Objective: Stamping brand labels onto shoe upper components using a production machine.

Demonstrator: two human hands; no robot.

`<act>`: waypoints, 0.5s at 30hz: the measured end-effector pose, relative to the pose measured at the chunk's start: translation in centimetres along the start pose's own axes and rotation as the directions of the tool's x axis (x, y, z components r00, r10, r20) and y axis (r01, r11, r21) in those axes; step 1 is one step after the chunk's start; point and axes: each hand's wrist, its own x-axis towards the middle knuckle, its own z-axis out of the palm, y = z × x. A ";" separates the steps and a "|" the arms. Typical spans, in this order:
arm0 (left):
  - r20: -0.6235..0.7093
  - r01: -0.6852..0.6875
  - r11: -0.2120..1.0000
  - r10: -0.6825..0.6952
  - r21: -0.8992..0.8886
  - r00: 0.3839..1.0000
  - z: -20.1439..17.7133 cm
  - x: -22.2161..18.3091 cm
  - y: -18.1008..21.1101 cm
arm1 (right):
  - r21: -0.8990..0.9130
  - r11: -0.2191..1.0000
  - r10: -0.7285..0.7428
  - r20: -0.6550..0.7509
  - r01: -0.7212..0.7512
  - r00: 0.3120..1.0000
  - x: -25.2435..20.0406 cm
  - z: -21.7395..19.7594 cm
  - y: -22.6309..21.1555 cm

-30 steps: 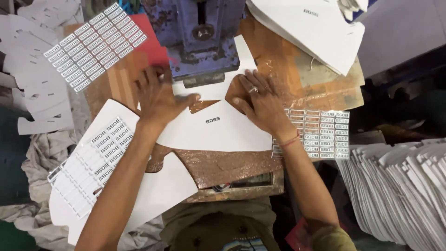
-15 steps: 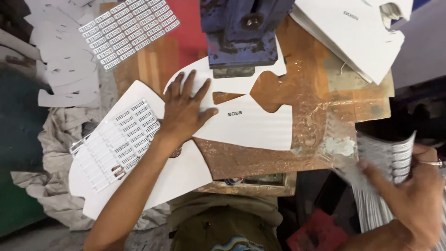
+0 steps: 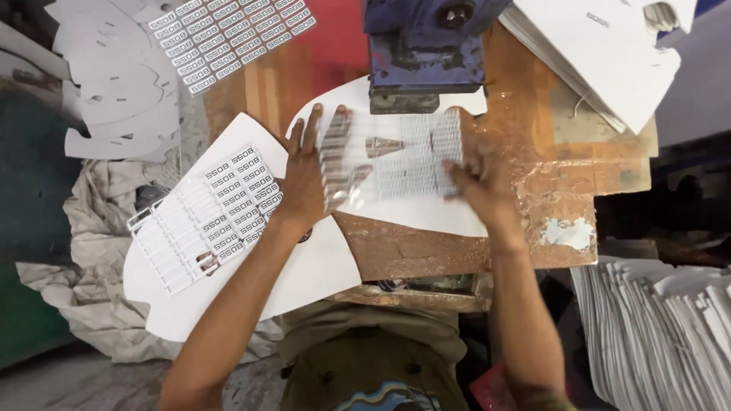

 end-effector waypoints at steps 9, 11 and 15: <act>-0.101 0.086 0.992 -0.096 -0.096 0.990 -0.5 0.0 -1.0 | -0.165 0.944 -0.304 -0.104 0.285 0.947 6.4 -0.5 3.3; -0.103 0.070 0.991 -0.082 -0.117 0.991 -0.6 0.5 -1.1 | -0.158 0.940 -0.324 -0.123 0.304 0.938 7.3 -0.5 3.1; -0.100 0.012 0.990 -0.026 -0.144 0.995 -0.8 -0.1 -0.6 | -0.130 0.945 -0.319 -0.154 0.301 0.935 6.5 -0.4 4.5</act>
